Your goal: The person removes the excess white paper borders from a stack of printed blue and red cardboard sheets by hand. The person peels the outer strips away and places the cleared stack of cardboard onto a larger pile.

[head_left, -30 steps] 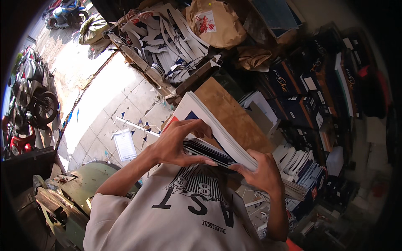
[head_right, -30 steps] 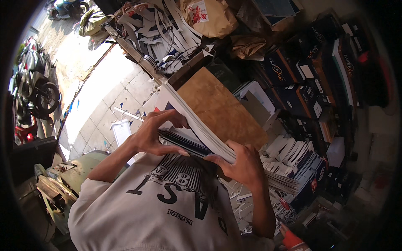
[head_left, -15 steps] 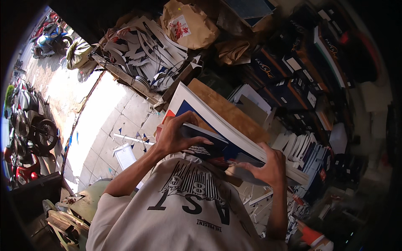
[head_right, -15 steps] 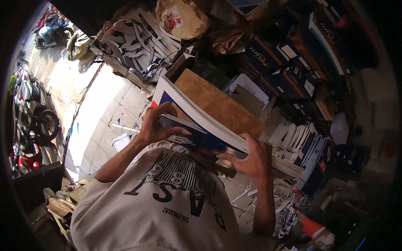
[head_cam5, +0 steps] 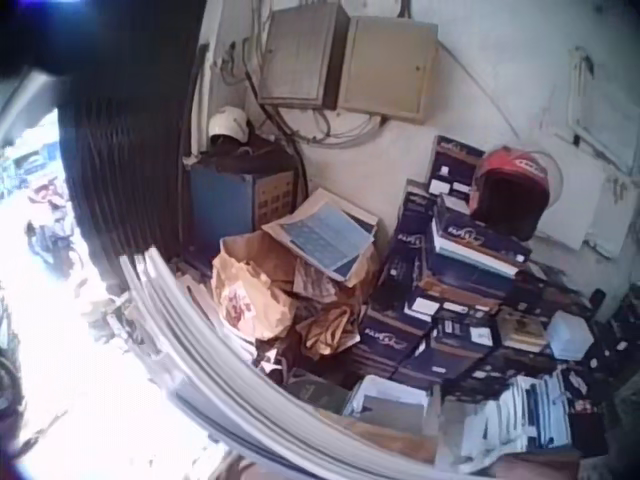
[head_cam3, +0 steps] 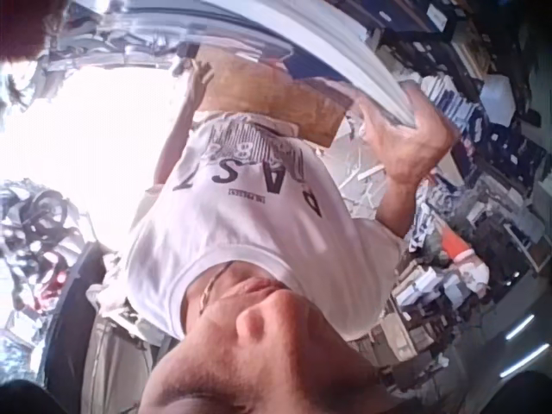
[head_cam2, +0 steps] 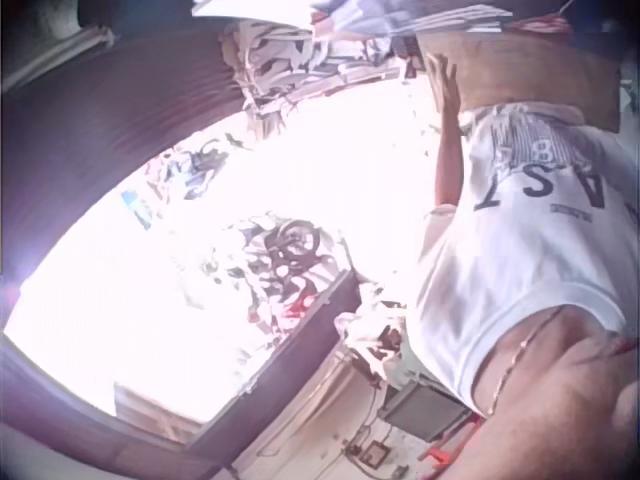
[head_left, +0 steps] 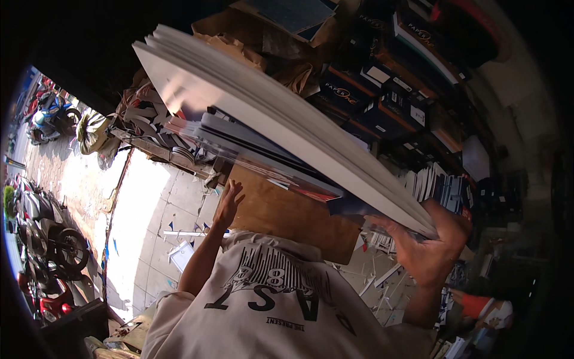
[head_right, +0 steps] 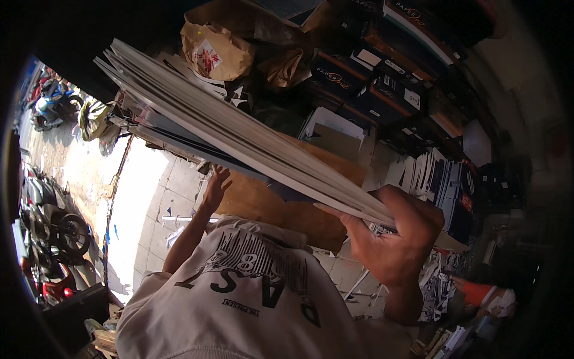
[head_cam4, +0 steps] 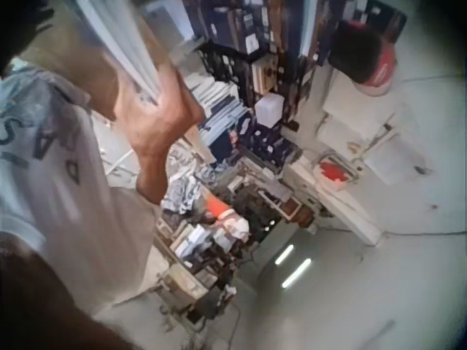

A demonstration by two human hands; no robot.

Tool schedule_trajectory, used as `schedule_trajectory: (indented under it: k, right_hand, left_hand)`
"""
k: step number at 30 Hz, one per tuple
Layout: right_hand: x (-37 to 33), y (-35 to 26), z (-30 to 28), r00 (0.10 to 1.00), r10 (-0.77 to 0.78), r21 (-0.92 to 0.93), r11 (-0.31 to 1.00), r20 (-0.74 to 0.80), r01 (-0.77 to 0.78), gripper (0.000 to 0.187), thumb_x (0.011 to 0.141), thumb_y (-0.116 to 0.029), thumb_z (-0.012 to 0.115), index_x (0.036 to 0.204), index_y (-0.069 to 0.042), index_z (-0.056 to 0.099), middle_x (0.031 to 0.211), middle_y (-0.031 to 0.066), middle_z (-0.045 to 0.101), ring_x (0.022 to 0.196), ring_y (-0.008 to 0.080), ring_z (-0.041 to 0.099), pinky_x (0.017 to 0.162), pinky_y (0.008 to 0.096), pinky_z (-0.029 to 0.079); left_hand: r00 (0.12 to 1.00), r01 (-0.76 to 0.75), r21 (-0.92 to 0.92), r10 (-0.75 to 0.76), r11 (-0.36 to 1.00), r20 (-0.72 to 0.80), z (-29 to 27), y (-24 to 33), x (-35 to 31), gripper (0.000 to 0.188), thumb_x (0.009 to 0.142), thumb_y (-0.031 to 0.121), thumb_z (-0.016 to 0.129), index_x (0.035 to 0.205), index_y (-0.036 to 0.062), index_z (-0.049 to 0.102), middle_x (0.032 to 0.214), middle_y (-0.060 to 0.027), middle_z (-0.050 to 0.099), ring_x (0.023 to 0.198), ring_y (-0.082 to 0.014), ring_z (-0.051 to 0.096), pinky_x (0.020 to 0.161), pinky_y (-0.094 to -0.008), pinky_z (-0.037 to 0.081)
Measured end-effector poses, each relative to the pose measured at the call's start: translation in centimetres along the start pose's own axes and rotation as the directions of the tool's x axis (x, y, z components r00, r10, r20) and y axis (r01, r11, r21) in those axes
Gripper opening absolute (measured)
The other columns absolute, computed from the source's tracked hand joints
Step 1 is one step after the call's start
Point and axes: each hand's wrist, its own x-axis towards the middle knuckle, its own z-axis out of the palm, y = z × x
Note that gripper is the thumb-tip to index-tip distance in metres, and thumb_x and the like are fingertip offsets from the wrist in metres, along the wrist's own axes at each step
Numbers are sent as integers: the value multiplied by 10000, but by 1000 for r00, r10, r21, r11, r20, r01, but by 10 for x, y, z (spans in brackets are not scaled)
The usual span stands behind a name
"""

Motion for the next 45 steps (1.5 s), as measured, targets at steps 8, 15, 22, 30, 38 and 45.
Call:
schedule_trajectory:
  k: [8, 15, 22, 30, 38, 45]
  right_hand:
    - [-96, 87, -13, 720, 523, 399, 843, -456, -360, 351, 705, -213, 889, 854, 35, 689, 781, 49, 688, 693, 110, 616, 683, 241, 474]
    - [-227, 169, 102, 537, 801, 799, 495, -266, -342, 469, 702, 55, 762, 1138, 14, 594, 1066, 68, 630, 967, 153, 587, 902, 309, 457]
    - [-188, 139, 108, 605, 781, 864, 192, 153, -466, 663, 652, 51, 793, 1254, -6, 523, 1199, 104, 585, 1135, 252, 565, 1001, 400, 431]
    - [-162, 153, 103, 695, 699, 770, 534, -170, -349, 840, 695, -13, 844, 1386, 15, 367, 1365, 133, 458, 1265, 257, 455, 1092, 415, 349]
    - [-208, 179, 104, 737, 676, 886, 343, -3, -310, 901, 663, -28, 875, 1416, -30, 381, 1368, 133, 494, 1255, 268, 497, 1094, 437, 376]
    - [-189, 171, 121, 678, 729, 832, 430, -92, -350, 481, 748, -101, 832, 1141, -13, 569, 1064, 41, 600, 969, 164, 559, 932, 318, 425]
  left_hand:
    - [888, -235, -470, 385, 851, 251, 160, 176, 43, 482, 996, 290, 534, 1382, 35, 400, 1341, -130, 515, 1247, -231, 489, 1080, -413, 355]
    - [840, -538, 30, 533, 842, 103, 189, 238, -28, 336, 777, 254, 814, 895, 14, 610, 810, -20, 604, 738, -71, 548, 668, -244, 427]
    - [860, -490, 167, 443, 855, 255, 94, 216, 0, 916, 674, 238, 887, 1363, -9, 335, 1276, -149, 522, 1176, -239, 528, 1007, -378, 423]
    - [790, -603, -67, 606, 795, 90, 170, 249, -33, 371, 705, 183, 871, 914, 7, 621, 809, -31, 613, 711, -110, 594, 538, -239, 472]
    - [817, -517, 261, 380, 815, 434, 143, 267, -33, 625, 705, 239, 861, 1167, -37, 545, 956, -78, 642, 882, -162, 624, 778, -305, 502]
    - [813, -576, 159, 540, 802, 218, 95, 195, -20, 627, 849, 127, 741, 1328, 36, 348, 1048, -63, 579, 903, -105, 575, 760, -271, 481]
